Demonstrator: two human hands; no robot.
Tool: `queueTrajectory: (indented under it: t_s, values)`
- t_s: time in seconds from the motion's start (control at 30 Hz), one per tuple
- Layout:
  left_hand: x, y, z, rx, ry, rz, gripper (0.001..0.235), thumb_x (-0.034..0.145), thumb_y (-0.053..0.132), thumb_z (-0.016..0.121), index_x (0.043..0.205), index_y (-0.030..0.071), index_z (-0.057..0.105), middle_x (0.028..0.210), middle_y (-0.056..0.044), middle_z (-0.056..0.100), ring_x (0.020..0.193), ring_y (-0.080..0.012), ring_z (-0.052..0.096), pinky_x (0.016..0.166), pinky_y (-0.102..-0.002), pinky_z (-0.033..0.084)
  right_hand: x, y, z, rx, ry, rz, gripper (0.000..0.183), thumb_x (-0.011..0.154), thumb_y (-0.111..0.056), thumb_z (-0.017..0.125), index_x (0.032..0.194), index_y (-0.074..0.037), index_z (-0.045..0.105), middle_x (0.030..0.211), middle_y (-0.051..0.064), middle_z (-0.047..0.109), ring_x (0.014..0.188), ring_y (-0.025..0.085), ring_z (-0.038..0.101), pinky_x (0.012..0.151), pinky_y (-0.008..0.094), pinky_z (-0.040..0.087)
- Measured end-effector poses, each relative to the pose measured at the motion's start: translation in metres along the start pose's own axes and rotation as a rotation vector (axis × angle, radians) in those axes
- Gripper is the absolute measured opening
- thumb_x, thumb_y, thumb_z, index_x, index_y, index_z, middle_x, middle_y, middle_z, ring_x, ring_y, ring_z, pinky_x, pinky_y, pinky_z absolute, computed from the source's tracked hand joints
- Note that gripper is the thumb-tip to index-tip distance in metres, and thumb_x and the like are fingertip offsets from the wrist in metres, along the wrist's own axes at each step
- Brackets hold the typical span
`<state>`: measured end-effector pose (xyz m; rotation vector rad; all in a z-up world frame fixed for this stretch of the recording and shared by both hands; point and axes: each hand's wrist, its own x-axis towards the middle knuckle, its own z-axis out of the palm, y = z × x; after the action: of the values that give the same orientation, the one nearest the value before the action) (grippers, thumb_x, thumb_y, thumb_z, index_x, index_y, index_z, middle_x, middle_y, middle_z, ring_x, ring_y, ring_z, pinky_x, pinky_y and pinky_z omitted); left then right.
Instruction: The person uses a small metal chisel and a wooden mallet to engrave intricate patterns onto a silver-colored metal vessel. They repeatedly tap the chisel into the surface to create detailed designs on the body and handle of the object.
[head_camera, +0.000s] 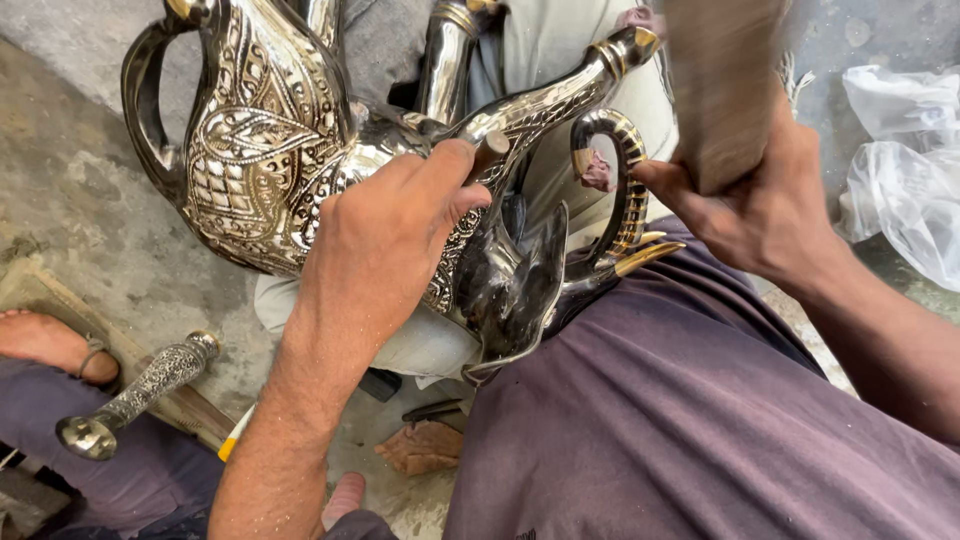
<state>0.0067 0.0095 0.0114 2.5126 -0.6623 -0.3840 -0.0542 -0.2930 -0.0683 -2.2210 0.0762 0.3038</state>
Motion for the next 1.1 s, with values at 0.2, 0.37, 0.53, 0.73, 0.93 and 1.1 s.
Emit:
queueTrajectory:
  t_s: [0.2,0.37,0.53,0.73,0.93,1.1]
  values:
    - [-0.007,0.001,0.002,-0.034,0.084,0.061,0.028,0.101,0.021,0.073,0.123,0.008,0.062,0.089,-0.01,0.069,0.08,-0.0281,0.073,0.063,-0.039,0.058,0.006,0.023,0.003,0.102,0.062,-0.033,0.039,0.099,-0.023,0.082,0.118,0.0,0.056,0.094,0.013,0.07,0.084,0.022,0.072,0.077,0.038,0.06]
    - [-0.012,0.006,0.011,0.028,0.099,-0.007,0.027,0.102,0.024,0.074,0.12,0.008,0.063,0.082,-0.009,0.067,0.073,-0.0238,0.071,0.059,-0.037,0.055,0.011,0.033,0.003,-0.13,0.14,-0.375,0.036,0.097,-0.005,0.085,0.117,0.003,0.055,0.102,0.02,0.07,0.093,0.028,0.071,0.079,0.041,0.058]
    - [-0.017,0.009,0.021,0.057,0.178,0.009,0.026,0.106,0.017,0.076,0.127,0.008,0.062,0.093,-0.01,0.07,0.084,-0.0234,0.073,0.067,-0.037,0.056,0.01,0.034,0.002,0.102,0.144,-0.293,0.031,0.097,-0.007,0.078,0.115,0.004,0.055,0.097,0.015,0.068,0.088,0.026,0.069,0.075,0.04,0.057]
    - [-0.029,0.018,0.03,0.1,0.244,-0.024,0.026,0.105,0.01,0.08,0.126,0.007,0.064,0.097,-0.01,0.073,0.089,-0.0241,0.075,0.074,-0.037,0.058,0.019,0.03,-0.004,0.104,0.111,-0.387,0.017,0.095,0.0,0.076,0.106,-0.002,0.064,0.098,0.012,0.068,0.082,0.024,0.069,0.071,0.035,0.057]
    - [-0.025,0.026,0.033,0.069,0.238,-0.04,0.027,0.103,0.001,0.074,0.126,0.006,0.06,0.104,-0.007,0.073,0.096,-0.0217,0.077,0.075,-0.035,0.059,0.019,0.035,-0.001,0.076,0.084,-0.479,0.02,0.093,0.007,0.072,0.11,-0.001,0.066,0.097,0.014,0.07,0.086,0.028,0.071,0.078,0.038,0.057]
    - [-0.023,0.031,0.033,0.168,0.201,-0.035,0.032,0.102,0.003,0.078,0.13,0.008,0.063,0.102,-0.009,0.071,0.091,-0.0254,0.074,0.073,-0.037,0.058,0.02,0.067,0.007,0.142,0.075,-0.402,0.012,0.097,0.001,0.073,0.107,-0.002,0.067,0.096,0.013,0.069,0.087,0.029,0.071,0.077,0.037,0.057]
